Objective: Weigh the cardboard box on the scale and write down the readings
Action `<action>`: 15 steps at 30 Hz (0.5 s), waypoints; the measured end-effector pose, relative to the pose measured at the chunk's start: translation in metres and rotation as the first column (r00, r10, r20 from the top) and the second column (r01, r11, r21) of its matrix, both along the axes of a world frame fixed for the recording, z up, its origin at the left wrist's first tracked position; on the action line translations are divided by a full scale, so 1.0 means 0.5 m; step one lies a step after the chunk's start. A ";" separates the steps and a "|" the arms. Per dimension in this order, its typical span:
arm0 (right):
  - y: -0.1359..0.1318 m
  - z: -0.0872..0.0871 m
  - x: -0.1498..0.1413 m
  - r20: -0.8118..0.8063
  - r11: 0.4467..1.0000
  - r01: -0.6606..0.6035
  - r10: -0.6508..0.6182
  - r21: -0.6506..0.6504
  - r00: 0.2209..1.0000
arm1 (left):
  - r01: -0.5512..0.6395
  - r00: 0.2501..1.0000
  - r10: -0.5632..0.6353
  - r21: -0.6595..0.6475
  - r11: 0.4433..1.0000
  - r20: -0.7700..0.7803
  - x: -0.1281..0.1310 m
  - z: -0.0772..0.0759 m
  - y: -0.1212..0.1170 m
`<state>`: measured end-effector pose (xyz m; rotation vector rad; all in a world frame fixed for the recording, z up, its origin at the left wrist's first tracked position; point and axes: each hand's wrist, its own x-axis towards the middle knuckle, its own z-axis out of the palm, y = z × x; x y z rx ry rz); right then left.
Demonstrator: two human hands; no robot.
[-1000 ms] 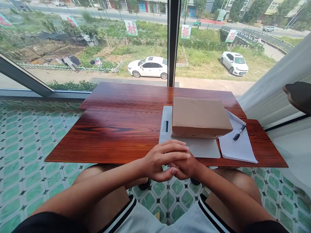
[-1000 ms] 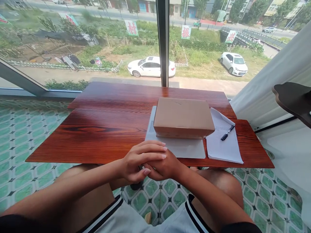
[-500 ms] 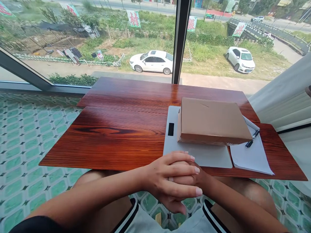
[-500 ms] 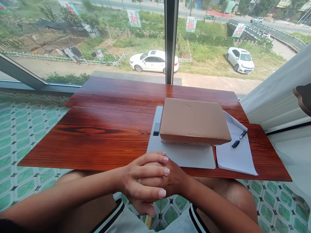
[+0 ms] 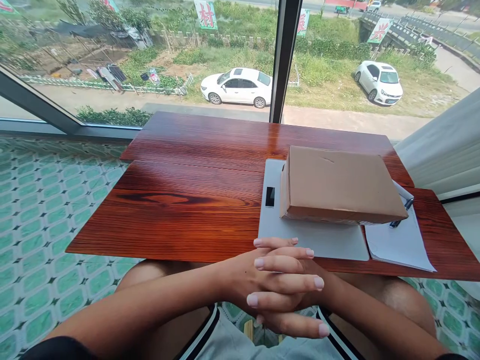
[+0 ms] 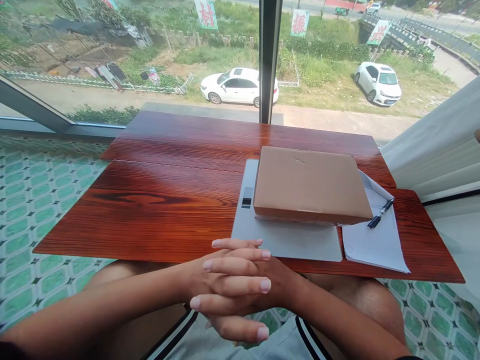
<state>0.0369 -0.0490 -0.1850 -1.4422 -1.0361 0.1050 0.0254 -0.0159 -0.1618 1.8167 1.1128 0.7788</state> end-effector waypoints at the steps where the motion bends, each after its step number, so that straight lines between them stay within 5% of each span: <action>1: 0.003 -0.005 -0.014 -0.015 0.995 0.097 -0.097 -0.003 0.995 | -0.048 0.998 0.049 -0.039 0.998 0.039 0.020 -0.003 -0.019; 2: 0.007 -0.010 -0.026 -0.029 0.982 0.187 -0.187 -0.003 0.982 | -0.212 0.962 0.234 -0.155 0.965 0.142 0.038 -0.006 -0.040; 4: 0.013 -0.023 -0.043 -0.064 0.944 0.330 -0.328 0.015 0.943 | -0.432 0.816 0.539 -0.399 0.809 0.208 0.056 -0.016 -0.082; 6: 0.015 -0.035 -0.054 -0.093 0.915 0.404 -0.400 0.022 0.912 | -0.452 0.773 0.605 -0.505 0.735 0.189 0.041 -0.028 -0.115; 12: 0.039 -0.005 -0.081 -0.037 0.772 0.635 -0.635 -0.004 0.772 | -0.354 0.881 0.445 -0.402 0.845 0.159 -0.076 -0.053 -0.131; 15: 0.052 0.026 -0.092 -0.200 0.630 0.776 -0.764 -0.027 0.613 | -0.232 0.926 0.320 -0.365 0.901 0.201 -0.093 -0.048 -0.109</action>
